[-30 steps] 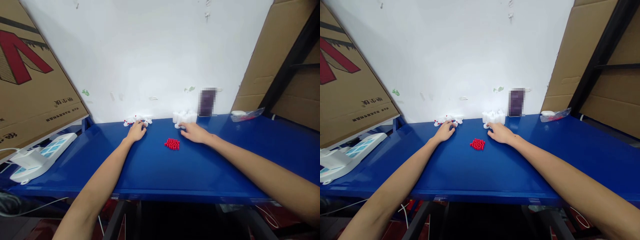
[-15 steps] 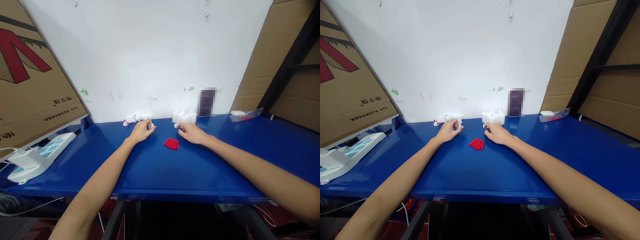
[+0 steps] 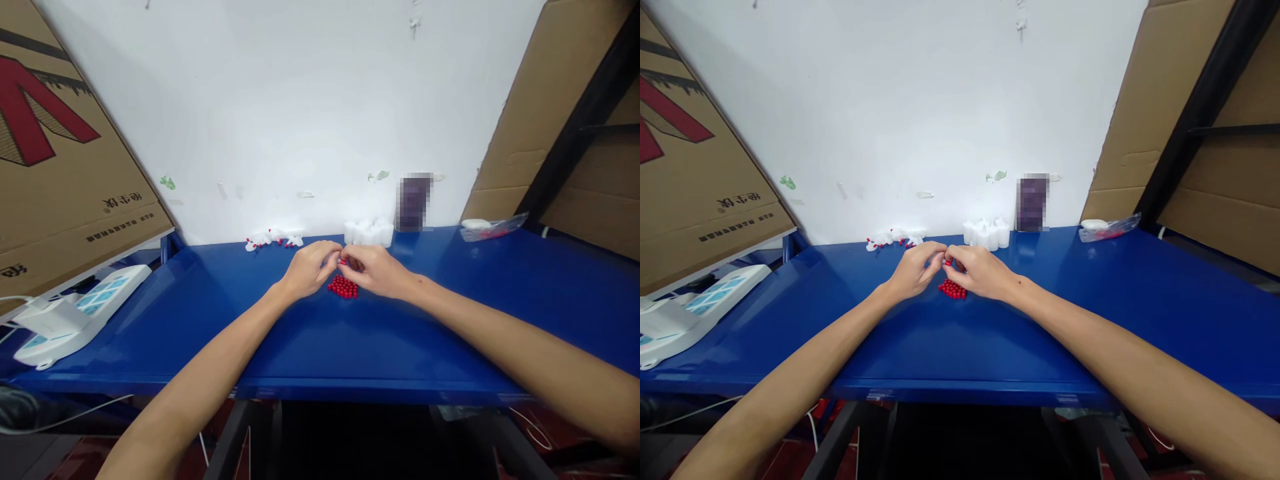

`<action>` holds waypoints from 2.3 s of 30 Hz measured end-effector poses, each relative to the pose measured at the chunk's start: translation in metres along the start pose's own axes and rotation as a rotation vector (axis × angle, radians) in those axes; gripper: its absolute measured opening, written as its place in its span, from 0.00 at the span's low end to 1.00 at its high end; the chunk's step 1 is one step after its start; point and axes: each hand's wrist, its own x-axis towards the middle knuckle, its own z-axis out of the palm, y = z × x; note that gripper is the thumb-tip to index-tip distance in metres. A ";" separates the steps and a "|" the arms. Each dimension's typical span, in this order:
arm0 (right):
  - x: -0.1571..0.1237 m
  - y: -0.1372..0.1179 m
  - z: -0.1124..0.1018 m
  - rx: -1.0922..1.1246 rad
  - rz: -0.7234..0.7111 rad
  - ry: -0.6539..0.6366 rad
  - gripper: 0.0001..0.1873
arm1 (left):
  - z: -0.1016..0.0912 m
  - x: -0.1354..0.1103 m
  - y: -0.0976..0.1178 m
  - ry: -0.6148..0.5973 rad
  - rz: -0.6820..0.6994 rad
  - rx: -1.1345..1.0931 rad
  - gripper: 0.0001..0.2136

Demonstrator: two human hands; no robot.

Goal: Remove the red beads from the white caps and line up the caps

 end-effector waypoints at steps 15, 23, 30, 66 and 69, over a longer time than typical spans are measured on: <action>0.006 0.004 -0.006 -0.126 -0.034 -0.166 0.11 | 0.005 0.002 -0.007 -0.053 0.129 0.261 0.13; 0.010 0.003 -0.005 -0.261 -0.110 -0.126 0.11 | 0.002 0.006 -0.009 0.099 0.252 0.353 0.12; 0.012 0.008 -0.001 -0.369 -0.171 -0.104 0.12 | 0.002 0.006 -0.009 0.098 0.260 0.393 0.12; -0.002 0.053 -0.009 -0.239 0.335 -0.407 0.16 | -0.024 -0.011 -0.054 -0.049 -0.113 0.256 0.13; -0.002 0.050 -0.009 -0.215 0.371 -0.460 0.17 | -0.023 -0.010 -0.053 -0.077 -0.119 0.243 0.14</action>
